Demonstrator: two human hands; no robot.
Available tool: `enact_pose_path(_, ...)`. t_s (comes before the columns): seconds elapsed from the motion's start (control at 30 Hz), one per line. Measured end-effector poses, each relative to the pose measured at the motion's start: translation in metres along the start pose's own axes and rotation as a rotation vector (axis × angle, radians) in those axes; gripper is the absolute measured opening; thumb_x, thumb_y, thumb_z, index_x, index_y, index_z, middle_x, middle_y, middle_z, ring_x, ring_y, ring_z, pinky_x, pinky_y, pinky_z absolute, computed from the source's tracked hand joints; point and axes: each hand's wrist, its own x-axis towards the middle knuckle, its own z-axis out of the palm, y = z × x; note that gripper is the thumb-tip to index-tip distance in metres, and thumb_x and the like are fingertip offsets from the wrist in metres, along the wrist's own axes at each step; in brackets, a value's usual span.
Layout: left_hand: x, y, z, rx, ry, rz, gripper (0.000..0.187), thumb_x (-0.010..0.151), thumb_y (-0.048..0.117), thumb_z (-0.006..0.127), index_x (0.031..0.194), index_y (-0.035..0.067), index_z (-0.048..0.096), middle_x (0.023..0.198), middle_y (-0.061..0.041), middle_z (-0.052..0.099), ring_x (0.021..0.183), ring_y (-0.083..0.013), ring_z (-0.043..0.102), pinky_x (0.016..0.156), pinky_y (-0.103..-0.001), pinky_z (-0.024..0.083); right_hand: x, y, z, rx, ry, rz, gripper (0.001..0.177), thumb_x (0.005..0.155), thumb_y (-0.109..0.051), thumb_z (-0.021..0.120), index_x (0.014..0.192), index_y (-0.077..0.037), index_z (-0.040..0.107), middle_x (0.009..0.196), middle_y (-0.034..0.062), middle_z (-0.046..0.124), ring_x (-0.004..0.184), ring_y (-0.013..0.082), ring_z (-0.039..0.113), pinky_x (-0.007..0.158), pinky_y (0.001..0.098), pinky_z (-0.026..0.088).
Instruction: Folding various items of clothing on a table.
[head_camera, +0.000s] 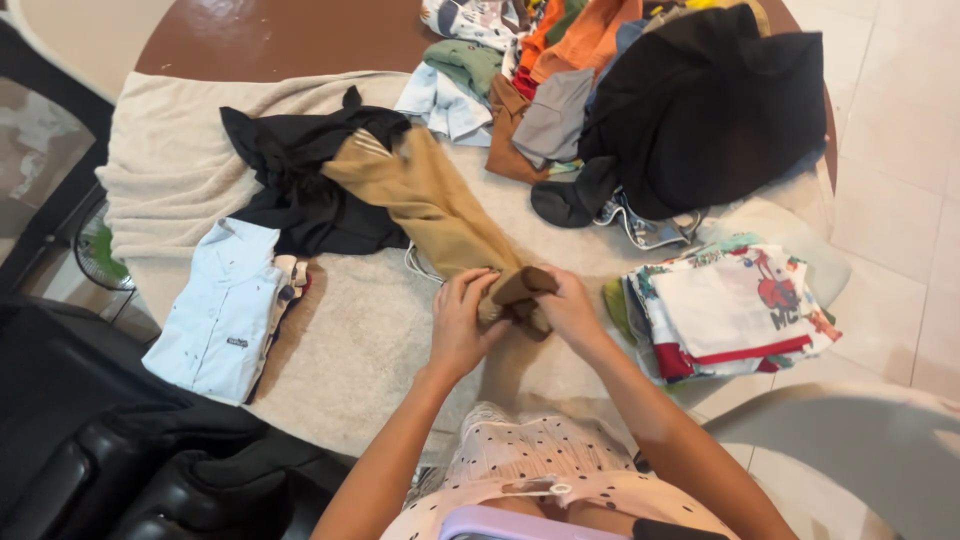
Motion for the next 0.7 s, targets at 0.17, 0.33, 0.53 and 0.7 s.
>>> enact_pose_path(0.17,-0.021,-0.049,0.037,-0.022,0.048,-0.096,0.049,0.073,-0.002,0.068,0.121,0.01,0.069,0.114,-0.012,0.071,0.112,-0.0324,0.064,0.097,-0.046,0.046,0.004,-0.026,-0.049,0.041,0.056,0.23,0.031,0.084,0.003,0.06,0.113,-0.001,0.072,0.093,0.0043,0.071,0.081,0.0163,0.063,0.071,0.0291,0.051)
enact_pose_path(0.33,-0.005,-0.034,0.016,-0.482,0.12,-0.513,0.039,0.083,-0.007,0.049,0.112,0.006,0.071,0.091,-0.01,0.077,0.082,-0.0256,0.077,0.072,-0.035,0.059,-0.006,-0.1,-0.057,0.042,0.063,0.174,0.032,0.088,-0.006,0.07,0.118,0.001,0.07,0.107,0.0084,0.073,0.098,0.0213,0.067,0.086,0.0352,0.054)
enact_pose_path(0.53,0.021,0.02,-0.012,-0.27,-0.059,-0.275,0.028,0.081,0.021,0.078,0.104,0.006,0.072,0.088,-0.012,0.074,0.076,-0.0225,0.072,0.07,-0.036,0.056,-0.021,-0.156,-0.011,-0.745,-0.053,-0.617,0.083,0.062,-0.017,0.085,0.137,-0.001,0.052,0.14,0.024,0.053,0.131,0.0385,0.046,0.107,0.0496,0.038)
enact_pose_path(0.7,0.04,0.045,-0.032,-0.388,-0.172,-0.159,0.058,0.069,0.035,0.088,0.11,0.008,0.058,0.092,-0.012,0.068,0.085,-0.0258,0.069,0.073,-0.037,0.053,-0.014,-0.127,-0.023,-0.629,-0.323,0.115,0.033,0.079,-0.009,0.074,0.112,-0.004,0.073,0.096,0.0119,0.078,0.086,0.0182,0.074,0.082,0.0326,0.057)
